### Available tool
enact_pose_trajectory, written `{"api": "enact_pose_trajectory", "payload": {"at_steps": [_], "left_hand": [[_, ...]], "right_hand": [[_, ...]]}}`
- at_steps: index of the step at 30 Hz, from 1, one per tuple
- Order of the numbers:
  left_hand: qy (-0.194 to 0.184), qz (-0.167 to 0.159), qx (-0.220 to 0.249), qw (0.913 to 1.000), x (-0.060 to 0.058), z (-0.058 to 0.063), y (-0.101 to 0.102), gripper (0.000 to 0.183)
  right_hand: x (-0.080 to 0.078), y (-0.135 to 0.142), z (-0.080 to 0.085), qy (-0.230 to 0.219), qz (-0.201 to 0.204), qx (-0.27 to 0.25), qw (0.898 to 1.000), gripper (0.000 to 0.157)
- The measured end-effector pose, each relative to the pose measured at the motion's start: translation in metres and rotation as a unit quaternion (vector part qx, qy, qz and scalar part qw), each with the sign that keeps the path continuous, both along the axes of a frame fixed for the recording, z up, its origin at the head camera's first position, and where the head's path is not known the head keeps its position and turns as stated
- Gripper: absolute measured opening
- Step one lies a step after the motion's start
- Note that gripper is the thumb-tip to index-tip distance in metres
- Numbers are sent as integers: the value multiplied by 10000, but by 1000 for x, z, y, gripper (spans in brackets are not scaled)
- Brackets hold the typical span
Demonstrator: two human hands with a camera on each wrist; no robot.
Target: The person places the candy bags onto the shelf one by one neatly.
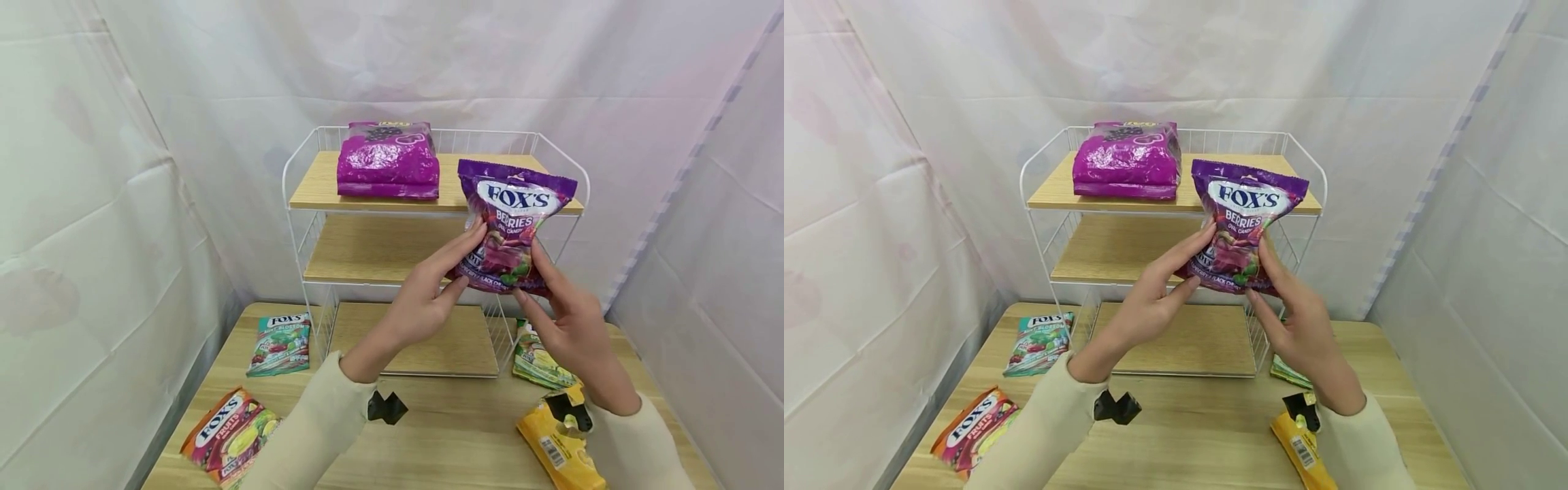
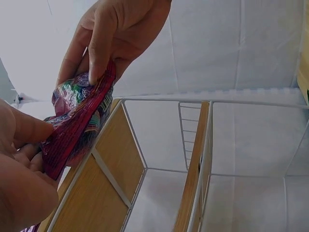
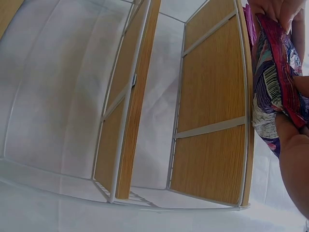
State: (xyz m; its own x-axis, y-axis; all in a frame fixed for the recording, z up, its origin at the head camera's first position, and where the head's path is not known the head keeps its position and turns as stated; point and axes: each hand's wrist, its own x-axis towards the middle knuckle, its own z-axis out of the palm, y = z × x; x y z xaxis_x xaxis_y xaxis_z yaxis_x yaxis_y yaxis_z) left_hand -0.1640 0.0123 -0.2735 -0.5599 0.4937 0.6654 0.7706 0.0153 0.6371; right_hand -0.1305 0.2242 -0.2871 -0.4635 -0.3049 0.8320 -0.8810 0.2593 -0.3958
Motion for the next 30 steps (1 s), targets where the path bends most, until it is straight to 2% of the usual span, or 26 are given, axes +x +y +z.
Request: {"api": "enact_pose_trajectory", "payload": {"at_steps": [6, 12, 17, 18, 22, 25, 30], "left_hand": [[88, 155, -15, 9998, 0, 4, 5, 63], [131, 281, -4, 9995, -3, 12, 9, 65], [62, 301, -5, 9995, -6, 17, 11, 63], [51, 310, 13, 9995, -6, 18, 12, 63], [98, 498, 76, 9987, -5, 24, 16, 60], [178, 769, 25, 9969, -5, 29, 19, 59], [211, 1022, -114, 9945, -3, 33, 23, 60]], "right_hand": [[-8, 9, -4, -27, -132, 165, 9998, 70], [-13, 13, 3, -37, -339, 333, 9989, 70], [-14, 12, 10, -32, -616, 482, 9969, 99], [-14, 12, 11, -27, -670, 509, 9964, 101], [-14, 10, 18, -39, -894, 628, 9940, 102], [-13, 9, 22, -102, -1032, 695, 9922, 102], [-13, 9, 27, -28, -955, 647, 9933, 98]]}}
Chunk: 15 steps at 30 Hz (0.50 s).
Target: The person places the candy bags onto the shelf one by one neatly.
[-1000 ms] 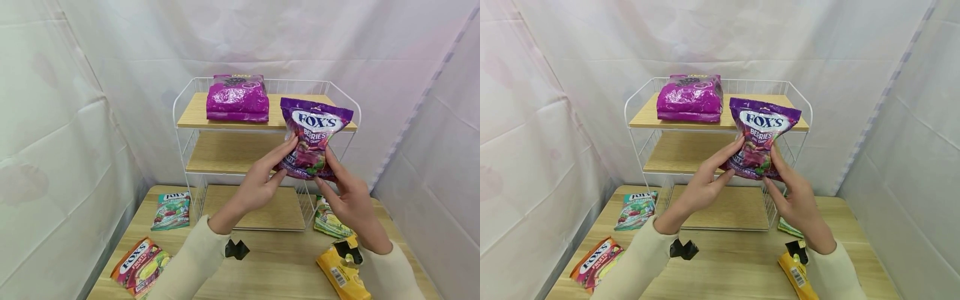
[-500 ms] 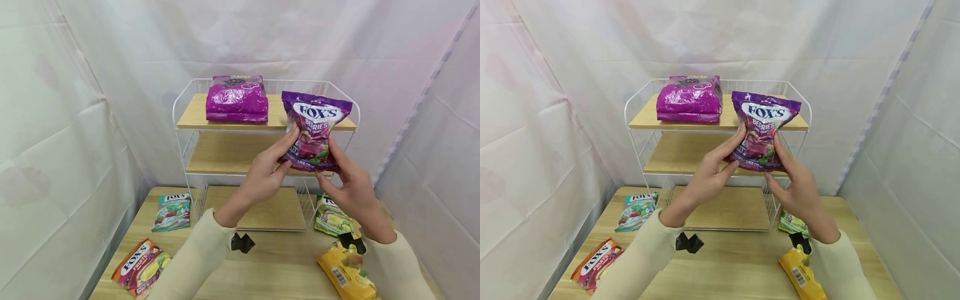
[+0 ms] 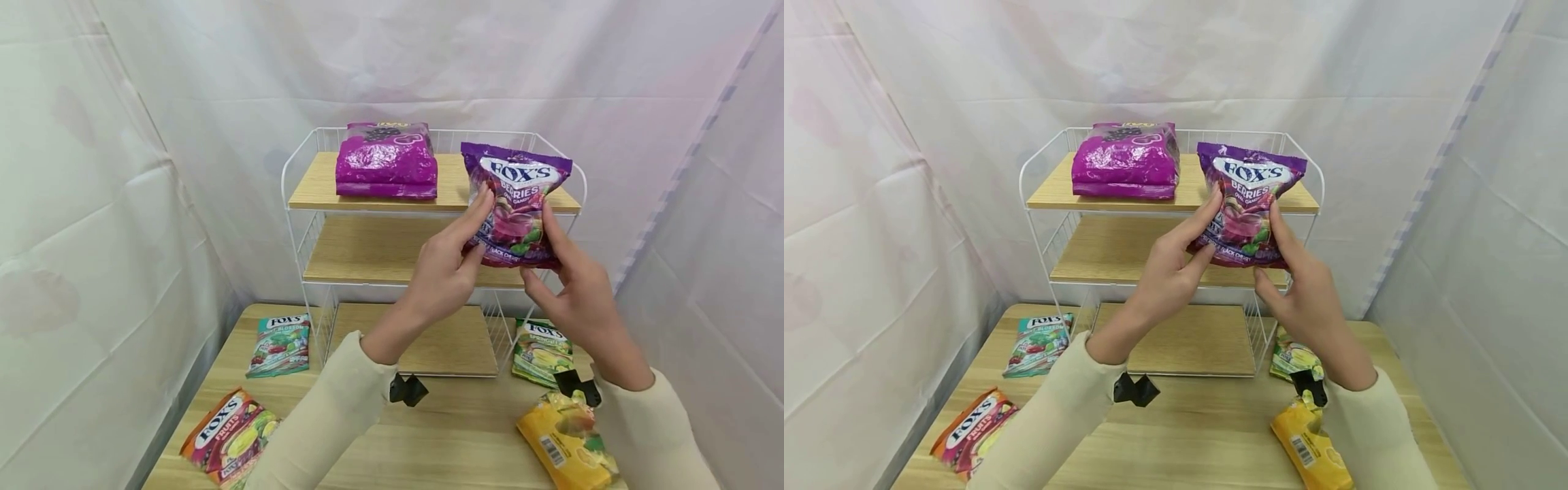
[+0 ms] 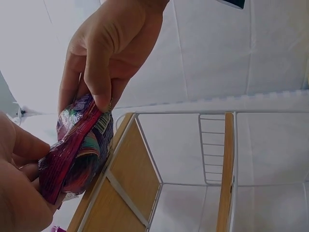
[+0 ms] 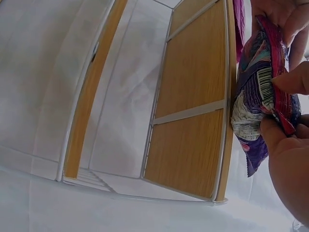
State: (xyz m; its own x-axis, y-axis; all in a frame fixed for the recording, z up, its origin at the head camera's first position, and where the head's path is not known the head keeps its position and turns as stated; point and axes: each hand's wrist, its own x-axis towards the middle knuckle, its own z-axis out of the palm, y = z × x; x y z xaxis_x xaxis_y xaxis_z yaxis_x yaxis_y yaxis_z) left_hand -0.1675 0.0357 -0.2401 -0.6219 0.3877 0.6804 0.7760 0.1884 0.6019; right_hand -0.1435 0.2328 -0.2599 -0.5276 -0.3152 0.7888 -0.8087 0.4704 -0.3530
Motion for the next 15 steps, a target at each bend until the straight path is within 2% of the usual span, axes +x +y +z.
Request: {"api": "enact_pose_trajectory", "payload": {"at_steps": [5, 10, 15], "left_hand": [[31, 20, -2, 10000, -3, 5, 1, 63], [48, 80, -120, 9999, -4, 11, 1, 64], [16, 49, -121, 9999, -5, 16, 1, 61]], "right_hand": [[-1, 0, 6, -115, 19, -54, 9999, 97], [-1, 1, 11, -217, -132, -42, 9997, 97], [0, 1, 12, 54, -466, 13, 9989, 94]]}}
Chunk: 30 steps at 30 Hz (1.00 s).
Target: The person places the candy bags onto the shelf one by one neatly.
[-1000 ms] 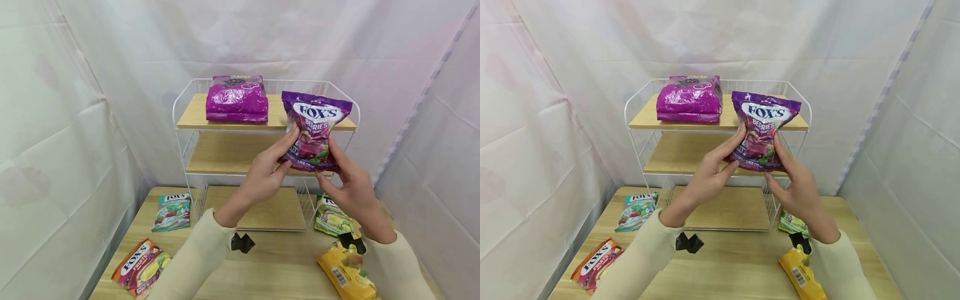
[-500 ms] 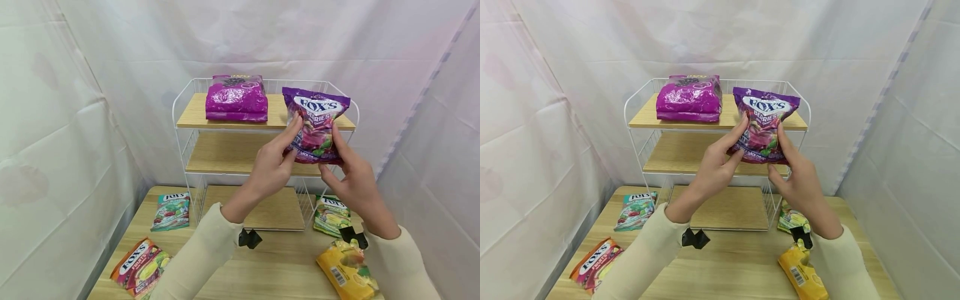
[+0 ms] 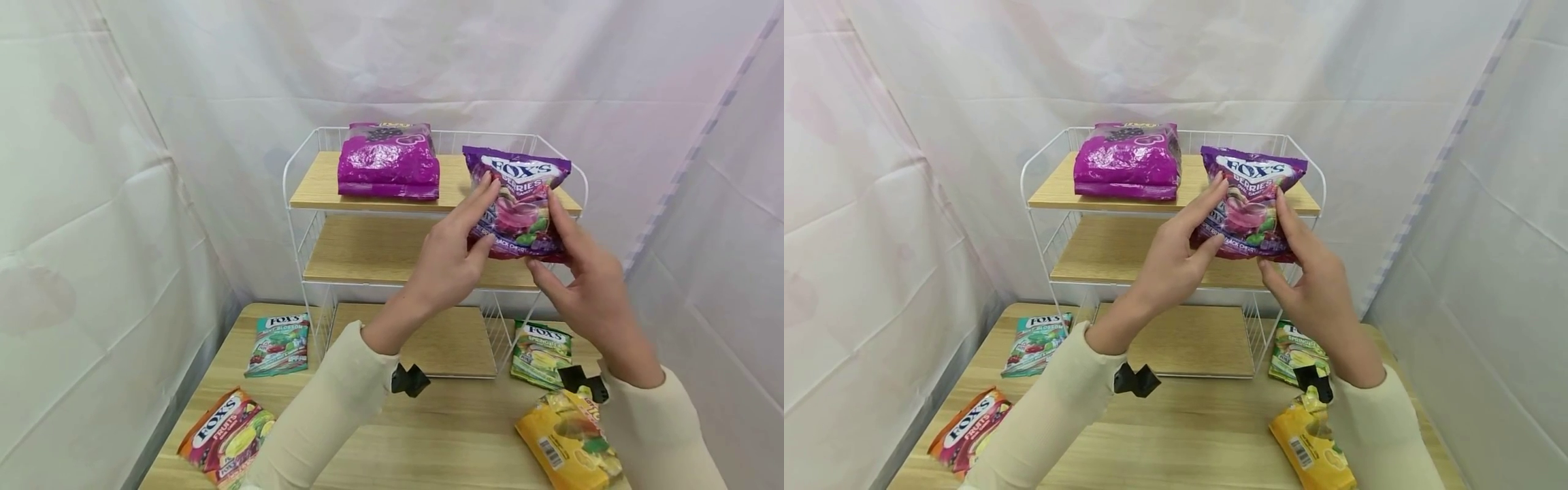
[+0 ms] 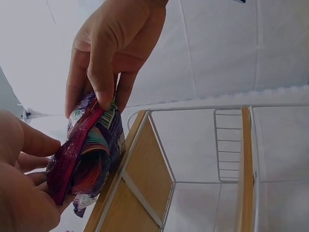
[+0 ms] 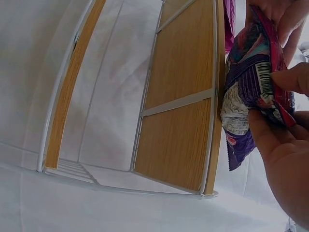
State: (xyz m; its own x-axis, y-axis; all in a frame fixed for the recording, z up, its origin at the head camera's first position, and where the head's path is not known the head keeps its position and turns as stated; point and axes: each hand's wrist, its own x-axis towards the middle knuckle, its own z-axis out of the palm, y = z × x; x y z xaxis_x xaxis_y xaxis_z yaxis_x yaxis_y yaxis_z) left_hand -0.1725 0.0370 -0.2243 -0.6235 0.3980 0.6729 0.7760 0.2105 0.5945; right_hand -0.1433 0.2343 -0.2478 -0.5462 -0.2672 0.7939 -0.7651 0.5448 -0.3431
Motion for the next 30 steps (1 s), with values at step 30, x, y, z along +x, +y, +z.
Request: {"api": "enact_pose_trajectory", "payload": {"at_steps": [30], "left_hand": [[2037, 645, 418, 9760, -9, -13, 3, 39]], "right_hand": [[-10, -1, 9, 743, -987, -272, 9920, 66]]}}
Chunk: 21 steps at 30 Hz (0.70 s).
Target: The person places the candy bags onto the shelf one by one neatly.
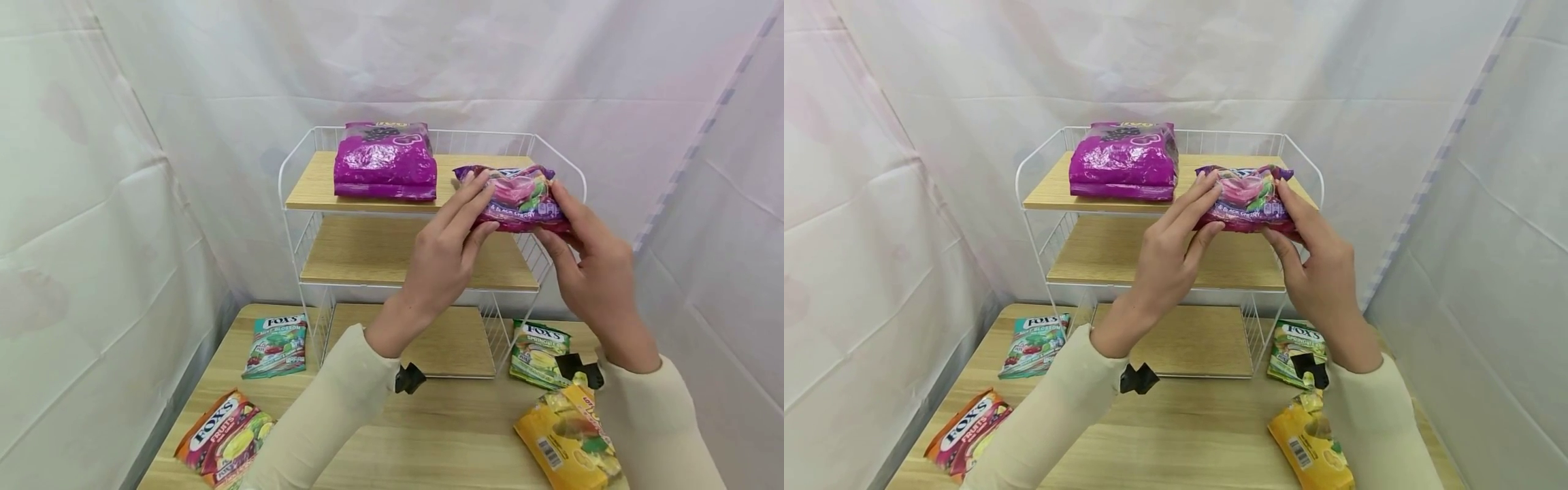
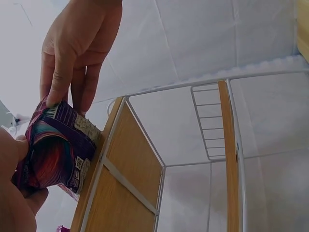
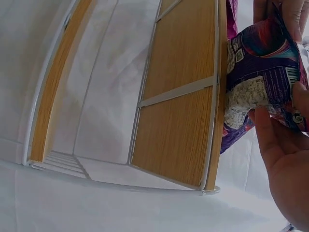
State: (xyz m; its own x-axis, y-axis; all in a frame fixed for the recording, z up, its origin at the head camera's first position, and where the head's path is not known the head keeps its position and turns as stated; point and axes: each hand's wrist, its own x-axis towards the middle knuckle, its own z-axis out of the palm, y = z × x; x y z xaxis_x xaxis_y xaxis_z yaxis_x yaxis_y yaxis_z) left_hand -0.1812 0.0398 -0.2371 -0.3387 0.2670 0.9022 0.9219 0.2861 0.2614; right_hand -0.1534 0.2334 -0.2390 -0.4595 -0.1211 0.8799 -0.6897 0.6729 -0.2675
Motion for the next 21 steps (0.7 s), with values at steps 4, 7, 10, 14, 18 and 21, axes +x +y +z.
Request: {"api": "enact_pose_trajectory", "payload": {"at_steps": [4, 7, 10, 14, 18, 21], "left_hand": [[-113, 163, 42, 9998, -1, 4, 2, 38], [-261, 283, 71, 9992, -2, 7, 4, 37], [-399, 423, 19, 9983, -3, 10, 4, 38], [-542, 468, -6, 9974, -5, 13, 4, 37], [-659, 422, 45, 9969, -9, 16, 3, 36], [-778, 440, 17, 9960, -11, 18, 2, 36]], "right_hand": [[-3, 1, 2, -231, 42, -47, 9997, 67], [-5, 1, 4, -368, 120, -88, 9992, 66], [-7, 0, 6, -446, 197, -164, 9987, 64], [-10, -1, 8, -411, 197, -186, 9988, 61], [-13, -2, 11, -362, 176, -126, 9991, 58], [-16, -4, 13, -382, 229, -176, 9989, 57]]}}
